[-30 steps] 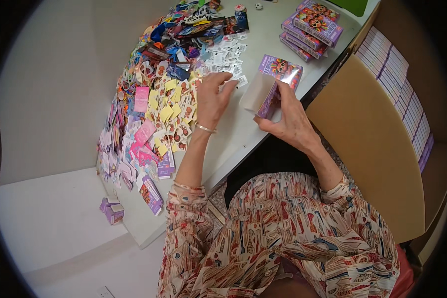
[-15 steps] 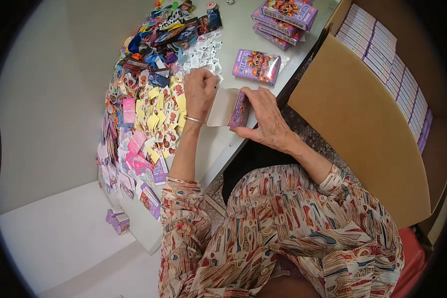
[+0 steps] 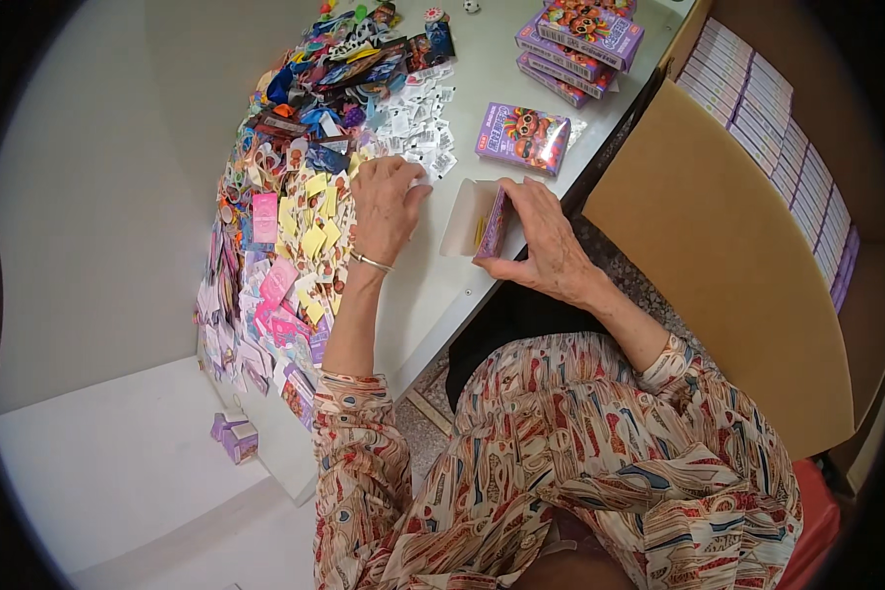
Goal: Packing small product boxes into a larger cardboard carton.
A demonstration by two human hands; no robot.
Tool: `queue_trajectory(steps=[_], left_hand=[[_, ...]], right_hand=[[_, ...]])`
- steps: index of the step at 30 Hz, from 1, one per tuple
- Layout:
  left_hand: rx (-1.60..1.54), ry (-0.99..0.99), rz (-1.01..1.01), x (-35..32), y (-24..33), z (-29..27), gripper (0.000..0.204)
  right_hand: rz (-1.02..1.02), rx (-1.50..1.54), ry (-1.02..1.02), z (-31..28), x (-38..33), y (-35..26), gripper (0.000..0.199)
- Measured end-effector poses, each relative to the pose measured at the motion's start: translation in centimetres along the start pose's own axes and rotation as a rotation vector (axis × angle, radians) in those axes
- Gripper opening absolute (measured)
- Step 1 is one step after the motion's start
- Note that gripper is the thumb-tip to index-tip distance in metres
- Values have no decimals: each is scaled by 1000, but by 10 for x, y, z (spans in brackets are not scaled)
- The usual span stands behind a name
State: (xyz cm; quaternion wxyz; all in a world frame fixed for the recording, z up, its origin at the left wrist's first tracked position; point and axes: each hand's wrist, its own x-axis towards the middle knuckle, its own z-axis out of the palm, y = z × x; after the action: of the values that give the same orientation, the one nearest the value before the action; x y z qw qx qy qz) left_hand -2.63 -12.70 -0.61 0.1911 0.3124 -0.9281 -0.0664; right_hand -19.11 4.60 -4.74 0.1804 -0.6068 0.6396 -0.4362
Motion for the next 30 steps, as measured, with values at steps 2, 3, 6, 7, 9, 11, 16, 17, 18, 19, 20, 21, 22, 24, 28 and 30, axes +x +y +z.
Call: queue_trajectory(steps=[2,3,6,7,9,11,16,17,18,19,20,21,22,24,28,30], left_hand=[[73,-8,41,5,1,5,13],[84,34,85,7,-2,6,12],[52,107,121,10,-4,8,10],[6,137,108,11,-2,8,9],[-78,157,89,17,4,1,9],[-164,172,67,21,10,2,8],[-237,104,-24,26,19,8,6],[-314,107,-144,28,20,7,5],[-315,106,-141,29,22,7,5],[-281,102,-127,30,24,7,6],[-247,99,-114,32,27,9,9],[-247,99,-113,33,28,12,9],[-155,116,24,35,31,18,4],[20,48,210,37,37,27,4],[154,45,272,34,39,32,10],[201,17,327,41,40,34,8]], right_hand=[[-9,-8,6,-2,1,1,91],[-23,-4,9,-1,2,0,91],[2,7,-13,-2,2,-2,90],[5,6,-7,-2,2,-1,90],[0,18,-22,-2,1,-1,88],[-11,6,-2,-3,0,0,87],[-14,11,20,-2,1,-1,86],[-8,44,-1,-3,2,-1,86],[-5,79,-23,-4,4,0,86],[-4,78,-20,-3,4,1,86],[-25,37,6,-2,3,1,86],[-48,-4,30,-1,2,1,86],[-48,-5,31,-1,2,1,86],[-26,56,0,-2,3,2,87],[-43,64,13,-1,2,1,86],[-45,32,7,-1,2,3,87]])
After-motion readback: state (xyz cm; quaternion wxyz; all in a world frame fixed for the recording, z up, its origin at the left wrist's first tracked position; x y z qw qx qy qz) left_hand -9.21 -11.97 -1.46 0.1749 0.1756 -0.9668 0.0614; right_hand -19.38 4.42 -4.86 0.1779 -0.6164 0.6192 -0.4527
